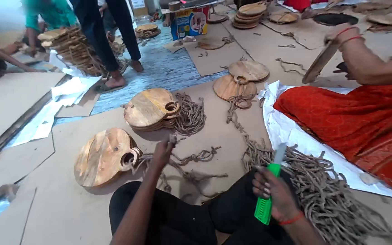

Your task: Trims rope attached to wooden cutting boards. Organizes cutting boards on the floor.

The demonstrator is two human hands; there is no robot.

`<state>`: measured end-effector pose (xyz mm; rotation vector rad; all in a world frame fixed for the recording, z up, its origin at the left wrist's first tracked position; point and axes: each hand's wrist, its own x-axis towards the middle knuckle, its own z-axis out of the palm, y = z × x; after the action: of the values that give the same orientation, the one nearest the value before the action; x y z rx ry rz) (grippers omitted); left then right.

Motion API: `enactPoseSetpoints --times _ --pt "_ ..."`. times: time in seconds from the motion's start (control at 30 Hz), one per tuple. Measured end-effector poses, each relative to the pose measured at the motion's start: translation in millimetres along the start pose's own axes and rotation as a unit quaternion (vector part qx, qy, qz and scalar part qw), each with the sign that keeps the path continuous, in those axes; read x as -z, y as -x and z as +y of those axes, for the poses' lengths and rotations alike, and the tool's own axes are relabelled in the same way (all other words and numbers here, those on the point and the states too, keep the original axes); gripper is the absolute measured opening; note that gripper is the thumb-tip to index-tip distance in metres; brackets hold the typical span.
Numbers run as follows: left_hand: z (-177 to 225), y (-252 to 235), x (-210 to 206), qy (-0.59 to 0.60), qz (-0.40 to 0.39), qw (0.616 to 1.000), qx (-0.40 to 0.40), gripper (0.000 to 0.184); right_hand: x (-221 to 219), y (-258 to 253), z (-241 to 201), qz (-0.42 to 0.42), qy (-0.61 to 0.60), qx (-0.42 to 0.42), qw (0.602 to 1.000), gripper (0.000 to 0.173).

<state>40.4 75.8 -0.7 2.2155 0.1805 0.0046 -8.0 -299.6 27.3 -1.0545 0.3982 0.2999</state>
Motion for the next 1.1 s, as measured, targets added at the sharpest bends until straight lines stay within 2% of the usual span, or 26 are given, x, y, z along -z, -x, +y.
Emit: enactPoseSetpoints --times 0.07,0.1,0.2,0.27,0.33,0.4,0.5,0.57,0.63,0.7,0.77,0.83,0.9,0.97,1.0,1.1 --pt "26 6 -39 0.105 -0.048 0.993 -0.025 0.044 -23 -8 15 -0.062 0.055 0.004 0.997 0.009" --pt "30 12 -53 0.164 -0.07 0.984 -0.024 0.047 -37 -17 27 -0.089 0.091 0.013 0.992 0.014" --pt "22 32 -65 0.246 -0.115 0.962 -0.005 0.05 -75 -49 64 -0.16 0.192 0.023 0.968 0.061" --pt "22 43 -59 0.237 -0.143 0.961 0.011 0.051 -98 -62 82 -0.197 0.241 0.033 0.95 0.066" --pt "21 49 -57 0.248 -0.147 0.957 0.03 0.054 -114 -68 94 -0.199 0.28 0.042 0.938 0.048" --pt "13 47 -56 0.282 -0.145 0.947 0.045 0.059 -120 -71 98 -0.161 0.286 0.054 0.943 0.027" --pt "15 44 -55 0.291 -0.139 0.946 0.04 0.061 -107 -71 92 -0.095 0.276 0.072 0.954 0.02" --pt "14 40 -55 0.256 -0.106 0.96 0.032 0.056 -87 -61 64 -0.015 0.31 0.12 0.943 0.023" --pt "12 34 -44 0.188 -0.029 0.979 0.069 0.042 -51 -47 22 0.093 0.395 0.18 0.896 0.029" --pt "15 27 -8 0.077 0.068 0.981 0.162 0.032 1 -41 -20 0.153 0.469 0.22 0.841 0.039" --pt "13 23 41 -0.041 0.135 0.957 0.255 0.038 57 -45 -48 0.144 0.519 0.251 0.804 0.047" --pt "-6 21 83 -0.169 0.125 0.918 0.336 0.045 85 -40 -68 0.143 0.531 0.227 0.804 0.064" --pt "-51 21 103 -0.217 0.064 0.895 0.384 0.047 81 -38 -68 0.166 0.497 0.207 0.827 0.06" --pt "-95 16 98 -0.228 -0.042 0.887 0.399 0.055 64 -46 -48 0.16 0.447 0.207 0.855 0.052" --pt "-98 14 90 -0.255 -0.073 0.876 0.402 0.057 51 -51 -35 0.139 0.436 0.2 0.866 0.05" --pt "-70 11 68 -0.352 -0.1 0.836 0.409 0.049 3 -54 15 0.058 0.391 0.16 0.904 0.042"
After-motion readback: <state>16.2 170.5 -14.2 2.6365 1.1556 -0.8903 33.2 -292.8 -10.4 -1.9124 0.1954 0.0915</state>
